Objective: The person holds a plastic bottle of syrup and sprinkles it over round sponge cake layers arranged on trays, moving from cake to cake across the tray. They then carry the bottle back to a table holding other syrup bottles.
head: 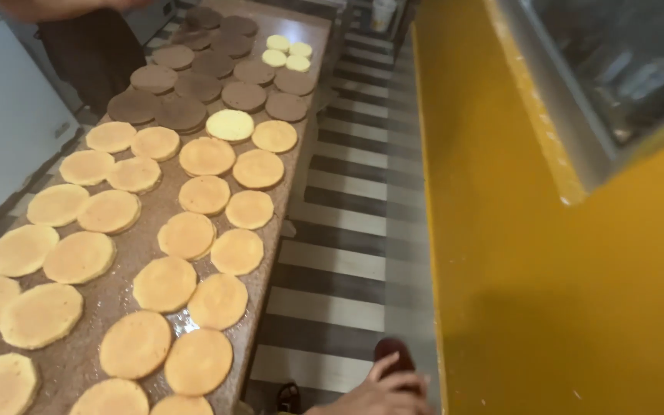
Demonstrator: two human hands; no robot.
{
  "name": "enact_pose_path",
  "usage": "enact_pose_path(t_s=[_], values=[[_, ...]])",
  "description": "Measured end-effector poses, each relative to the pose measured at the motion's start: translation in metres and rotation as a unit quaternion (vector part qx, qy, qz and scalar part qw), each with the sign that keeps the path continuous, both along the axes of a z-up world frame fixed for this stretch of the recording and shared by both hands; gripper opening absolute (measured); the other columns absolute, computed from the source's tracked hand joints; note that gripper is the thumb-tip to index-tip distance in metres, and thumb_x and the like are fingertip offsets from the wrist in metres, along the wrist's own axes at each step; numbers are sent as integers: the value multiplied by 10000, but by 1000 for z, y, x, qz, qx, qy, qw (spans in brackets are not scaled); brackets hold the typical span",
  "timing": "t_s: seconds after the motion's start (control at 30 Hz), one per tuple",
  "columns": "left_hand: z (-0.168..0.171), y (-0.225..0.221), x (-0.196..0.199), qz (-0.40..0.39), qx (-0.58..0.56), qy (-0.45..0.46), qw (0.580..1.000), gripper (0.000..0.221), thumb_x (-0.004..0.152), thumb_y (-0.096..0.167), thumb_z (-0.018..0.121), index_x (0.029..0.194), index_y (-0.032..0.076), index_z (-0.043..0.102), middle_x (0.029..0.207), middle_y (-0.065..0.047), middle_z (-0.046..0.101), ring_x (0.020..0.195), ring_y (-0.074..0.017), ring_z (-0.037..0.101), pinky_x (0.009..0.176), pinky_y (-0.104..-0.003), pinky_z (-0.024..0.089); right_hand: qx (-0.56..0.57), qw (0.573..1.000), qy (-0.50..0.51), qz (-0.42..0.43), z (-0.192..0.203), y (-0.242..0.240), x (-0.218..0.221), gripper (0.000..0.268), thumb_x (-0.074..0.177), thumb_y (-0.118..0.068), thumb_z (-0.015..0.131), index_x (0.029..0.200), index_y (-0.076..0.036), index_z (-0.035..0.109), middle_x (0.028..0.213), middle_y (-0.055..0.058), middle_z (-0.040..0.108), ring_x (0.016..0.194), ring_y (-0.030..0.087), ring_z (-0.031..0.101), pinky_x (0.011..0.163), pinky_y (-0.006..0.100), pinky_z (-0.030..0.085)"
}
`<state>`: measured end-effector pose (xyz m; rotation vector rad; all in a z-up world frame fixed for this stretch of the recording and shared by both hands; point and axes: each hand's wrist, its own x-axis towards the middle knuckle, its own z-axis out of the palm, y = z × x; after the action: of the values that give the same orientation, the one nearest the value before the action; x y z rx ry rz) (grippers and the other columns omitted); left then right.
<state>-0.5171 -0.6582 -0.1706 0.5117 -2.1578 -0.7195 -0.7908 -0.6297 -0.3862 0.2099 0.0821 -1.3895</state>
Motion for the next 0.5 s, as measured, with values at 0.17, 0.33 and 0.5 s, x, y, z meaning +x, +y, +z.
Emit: enact_pose_path(t_s=[0.17, 0.33, 0.5], values=[[135, -90, 73, -8, 83, 38, 996, 387, 988, 260, 639, 1350, 124, 650, 1494, -121, 578, 1550, -361, 389, 1263, -648, 197, 45, 998, -39, 19, 19, -133, 45, 558, 811, -385, 747, 1227, -59, 568, 1181, 132, 630, 1137, 293, 571, 946, 459, 442], [104, -160, 130, 187, 182, -8, 965, 388, 907, 310, 764, 1208, 76, 692, 1233, -109, 711, 1201, -336, 640, 1054, -449, 456, 93, 992, -47, 68, 240, -297, 105, 532, 795, -358, 780, 1196, -62, 594, 1156, 120, 639, 1124, 280, 568, 937, 451, 436], [33, -202, 168, 393, 350, -42, 849, 357, 859, 320, 765, 1115, 72, 738, 1109, -126, 729, 1059, -322, 697, 924, -396, 540, -27, 993, 85, 73, 311, -484, 129, 661, 829, -436, 832, 1312, -66, 574, 1252, 113, 626, 1194, 281, 572, 1020, 508, 431]])
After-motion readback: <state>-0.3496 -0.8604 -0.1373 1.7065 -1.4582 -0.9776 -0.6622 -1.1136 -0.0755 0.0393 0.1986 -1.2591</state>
